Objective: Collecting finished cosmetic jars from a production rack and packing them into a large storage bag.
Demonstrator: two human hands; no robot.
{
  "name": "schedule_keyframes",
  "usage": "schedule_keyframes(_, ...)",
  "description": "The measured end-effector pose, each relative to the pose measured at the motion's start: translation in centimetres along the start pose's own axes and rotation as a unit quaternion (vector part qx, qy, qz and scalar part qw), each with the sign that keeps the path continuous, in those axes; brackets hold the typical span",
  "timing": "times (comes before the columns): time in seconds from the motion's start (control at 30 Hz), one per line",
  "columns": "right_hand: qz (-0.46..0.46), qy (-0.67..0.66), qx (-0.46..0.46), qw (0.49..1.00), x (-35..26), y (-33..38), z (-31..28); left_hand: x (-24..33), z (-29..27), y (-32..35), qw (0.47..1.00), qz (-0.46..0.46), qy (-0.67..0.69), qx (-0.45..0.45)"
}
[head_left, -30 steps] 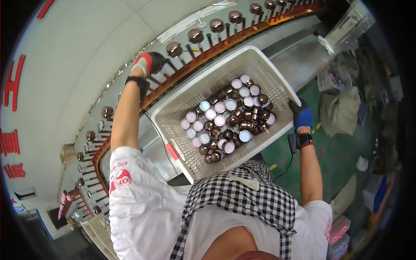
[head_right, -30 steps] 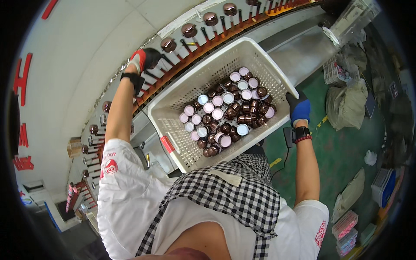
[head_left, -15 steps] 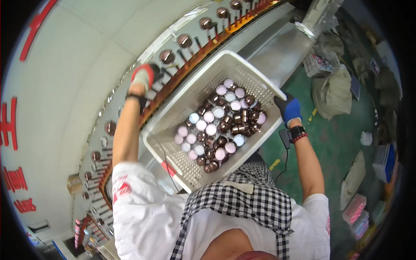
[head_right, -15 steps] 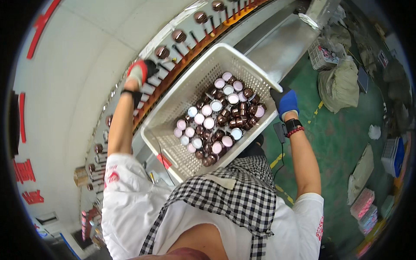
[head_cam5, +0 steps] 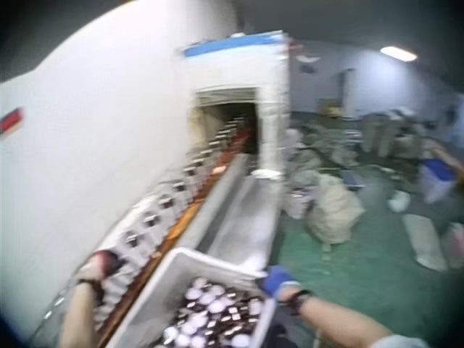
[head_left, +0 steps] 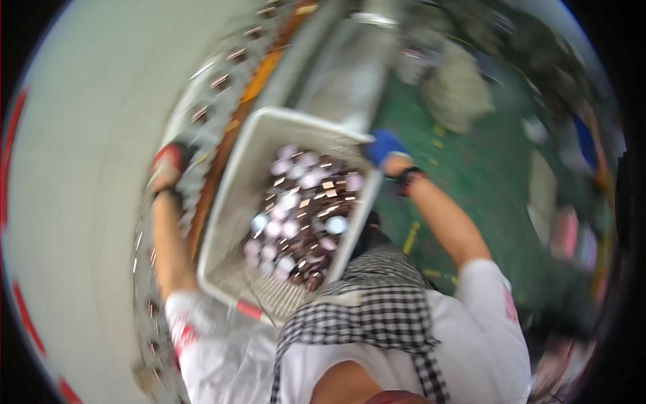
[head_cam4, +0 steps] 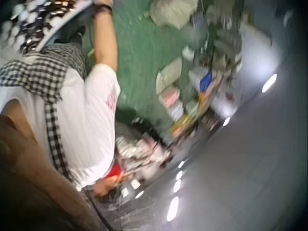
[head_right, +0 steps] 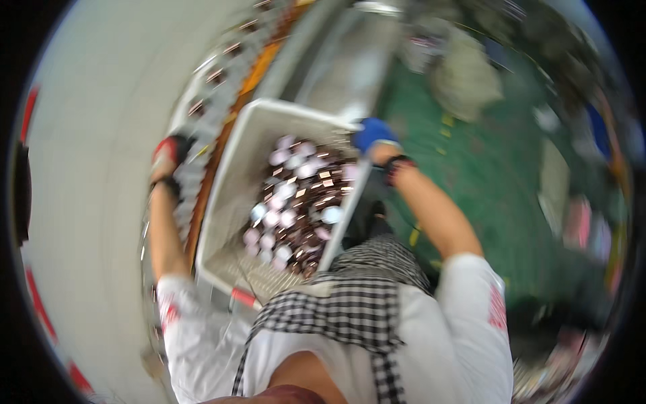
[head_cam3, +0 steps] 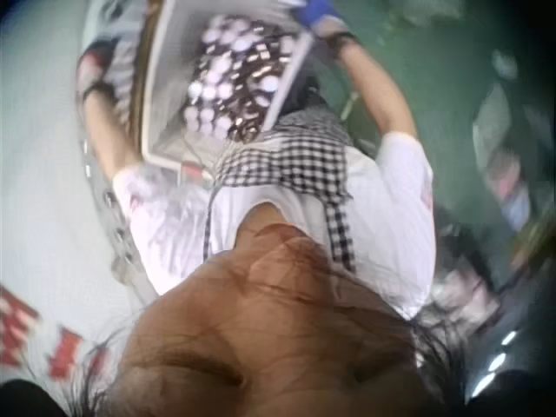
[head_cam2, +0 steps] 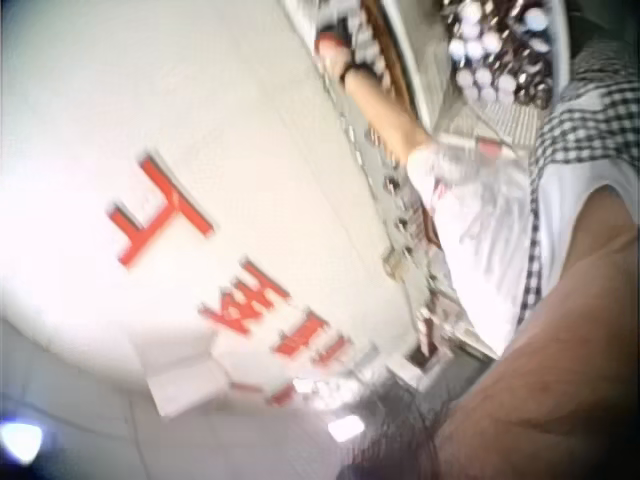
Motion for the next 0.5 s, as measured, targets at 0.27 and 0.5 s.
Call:
schedule_keyframes(0.27,-0.03,0.121,-0.009,0.992,0.0,-2.2,1.3,11.0,5.2,17.1,0.883,0.455,0.118,0.012)
schedule_keyframes(0.5,-0.001,0.089,0.032,0.995,-1.5,-1.4,-0.3,2.5,2.8,-19.6,0.905,0.184,0.384,0.006)
Point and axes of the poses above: each hand's wrist, its own y-axis away from the middle knuckle, its own z-axis out of the palm, x = y × z, the point moved 6 cm from there along -y, towards the middle knuckle, and after that the axes turned 11 degrees about -z, right-handed, at the moved point
